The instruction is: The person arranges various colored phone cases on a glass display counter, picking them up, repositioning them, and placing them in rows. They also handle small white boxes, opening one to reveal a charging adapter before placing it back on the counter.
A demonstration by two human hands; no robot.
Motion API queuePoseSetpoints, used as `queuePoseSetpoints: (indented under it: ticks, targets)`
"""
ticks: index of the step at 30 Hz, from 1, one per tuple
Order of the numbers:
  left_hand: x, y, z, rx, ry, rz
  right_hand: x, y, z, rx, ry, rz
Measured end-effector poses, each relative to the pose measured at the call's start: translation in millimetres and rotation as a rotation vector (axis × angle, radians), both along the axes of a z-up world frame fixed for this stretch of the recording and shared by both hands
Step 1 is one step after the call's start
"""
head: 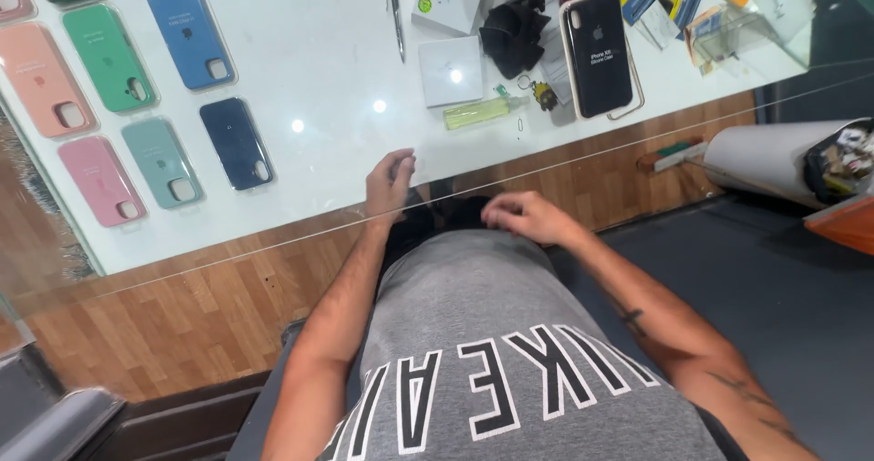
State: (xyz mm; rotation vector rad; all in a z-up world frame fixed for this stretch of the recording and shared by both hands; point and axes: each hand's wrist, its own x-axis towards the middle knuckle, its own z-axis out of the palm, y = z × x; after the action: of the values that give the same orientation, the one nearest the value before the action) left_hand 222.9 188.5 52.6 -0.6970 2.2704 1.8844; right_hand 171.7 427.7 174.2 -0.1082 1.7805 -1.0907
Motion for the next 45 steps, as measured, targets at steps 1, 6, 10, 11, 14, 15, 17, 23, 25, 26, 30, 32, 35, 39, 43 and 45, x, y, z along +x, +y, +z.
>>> queuePoseSetpoints:
  ticks: [1,6,10,11,14,15,17,23,25,26,30,32,35,39,43,45]
  targets:
    - [-7,2,5,0.005,0.008,0.016,0,-2,-20,0.005,0.008,0.016]
    - [-35,9,24,0.020,0.075,0.018,-23,-48,-59,0.137,0.668,-0.581]
    - [-48,17,26,0.112,0.068,-0.012,-49,-57,-71,0.072,0.426,-0.641]
    - [-49,17,16,0.151,0.036,-0.025,-54,-61,-70,0.062,0.389,-0.603]
    - [-54,17,12,0.208,-0.040,-0.031,-58,-72,-61,-0.020,0.335,-0.574]
    - [-54,16,14,0.227,-0.090,-0.026,-57,-77,-57,-0.091,0.310,-0.584]
    - [-47,14,4,0.194,-0.030,0.086,-52,-75,-76,-0.149,0.288,-0.584]
    - [-19,-2,-25,0.183,-0.077,0.513,-26,-84,-97,-0.298,0.146,-0.583]
    - [-7,-3,-26,0.209,-0.066,0.625,-18,-88,-95,-0.339,0.099,-0.566]
    - [-1,-1,-20,0.291,-0.039,0.720,-15,-91,-89,-0.327,0.077,-0.544]
    - [34,-12,11,0.511,-0.112,0.749,2,-88,-89,-0.365,0.063,-0.504]
    - [57,-14,3,0.628,-0.070,0.719,8,-85,-67,-0.327,0.038,-0.467]
    - [86,-10,22,0.799,-0.044,0.678,24,-76,-60,-0.257,-0.007,-0.393]
    - [114,-8,34,0.901,-0.143,0.529,41,-60,-66,-0.213,-0.139,-0.304]
    - [126,-10,51,0.868,-0.188,0.364,47,-46,-40,-0.185,-0.205,-0.216]
    - [126,-11,53,0.853,-0.198,0.199,50,-35,-38,-0.135,-0.218,-0.105]
